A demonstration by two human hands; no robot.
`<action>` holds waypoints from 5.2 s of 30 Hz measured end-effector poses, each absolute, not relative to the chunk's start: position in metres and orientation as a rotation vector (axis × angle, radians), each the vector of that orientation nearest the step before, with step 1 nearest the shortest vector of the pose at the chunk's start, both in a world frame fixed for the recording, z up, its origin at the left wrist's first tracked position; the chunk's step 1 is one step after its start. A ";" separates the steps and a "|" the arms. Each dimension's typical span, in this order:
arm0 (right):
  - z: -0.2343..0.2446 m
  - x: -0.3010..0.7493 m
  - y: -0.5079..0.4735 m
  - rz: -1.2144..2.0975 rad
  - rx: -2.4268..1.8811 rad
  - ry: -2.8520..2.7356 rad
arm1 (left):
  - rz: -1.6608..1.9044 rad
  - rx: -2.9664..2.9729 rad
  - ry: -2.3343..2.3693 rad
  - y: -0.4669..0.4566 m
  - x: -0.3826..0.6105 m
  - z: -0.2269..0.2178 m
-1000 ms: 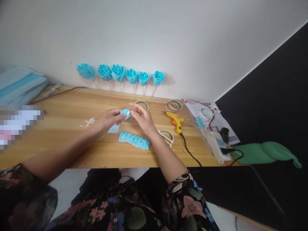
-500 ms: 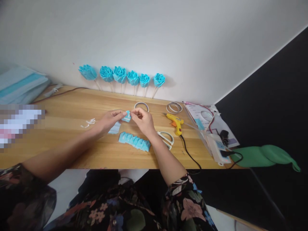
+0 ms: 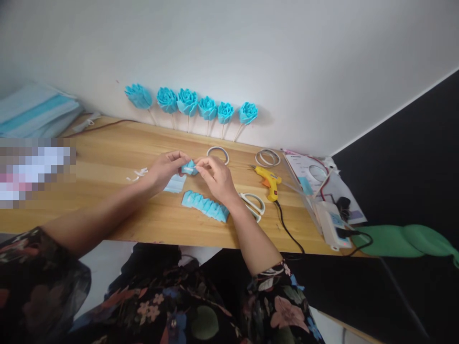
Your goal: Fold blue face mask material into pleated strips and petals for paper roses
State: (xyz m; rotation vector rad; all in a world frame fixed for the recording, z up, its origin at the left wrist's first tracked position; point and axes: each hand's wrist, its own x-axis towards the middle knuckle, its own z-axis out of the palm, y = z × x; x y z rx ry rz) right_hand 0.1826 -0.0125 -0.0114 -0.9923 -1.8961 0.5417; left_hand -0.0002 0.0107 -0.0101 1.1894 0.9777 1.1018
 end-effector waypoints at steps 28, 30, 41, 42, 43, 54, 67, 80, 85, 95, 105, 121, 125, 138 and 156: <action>-0.014 0.184 -0.009 0.509 -1.017 -1.934 | 1.085 1.382 0.931 0.009 0.000 -0.013; -0.015 0.182 -0.009 0.550 -1.036 -1.897 | 1.079 1.399 0.922 0.008 0.000 -0.013; -0.015 0.179 -0.010 0.562 -1.117 -1.758 | 1.070 1.374 0.855 0.008 0.002 -0.012; -0.015 0.180 -0.010 0.555 -1.120 -1.747 | 1.066 1.370 0.857 0.007 0.002 -0.011; -0.015 0.180 -0.010 0.550 -1.117 -1.734 | 1.052 1.367 0.861 0.007 0.002 -0.010; -0.020 0.180 -0.008 0.727 -0.994 -1.493 | 1.006 1.494 0.948 0.007 0.002 -0.017; -0.022 0.179 -0.004 0.976 -0.989 -1.465 | 0.885 1.527 0.865 0.005 0.003 -0.012; -0.024 0.183 -0.001 0.962 -1.006 -1.524 | 0.883 1.556 0.888 0.001 0.006 -0.010; -0.026 0.186 0.002 0.901 -1.044 -1.474 | 0.887 1.469 0.946 0.001 0.004 -0.004; -0.016 0.183 -0.004 1.171 -0.981 -1.313 | 1.048 1.271 0.904 0.008 0.000 -0.014; -0.018 0.183 -0.005 0.998 -1.115 -1.539 | 1.094 1.262 0.890 0.009 0.000 -0.015; -0.017 0.179 -0.008 1.096 -1.027 -1.527 | 1.014 1.381 0.913 0.005 0.001 -0.012; -0.019 0.178 -0.007 1.012 -1.062 -1.497 | 0.999 1.415 0.879 0.004 0.002 -0.012; -0.020 0.178 -0.009 0.999 -1.110 -1.588 | 0.896 1.596 0.942 0.001 0.005 -0.014; -0.019 0.180 -0.006 1.041 -1.126 -1.514 | 0.969 1.482 0.918 0.004 0.001 -0.012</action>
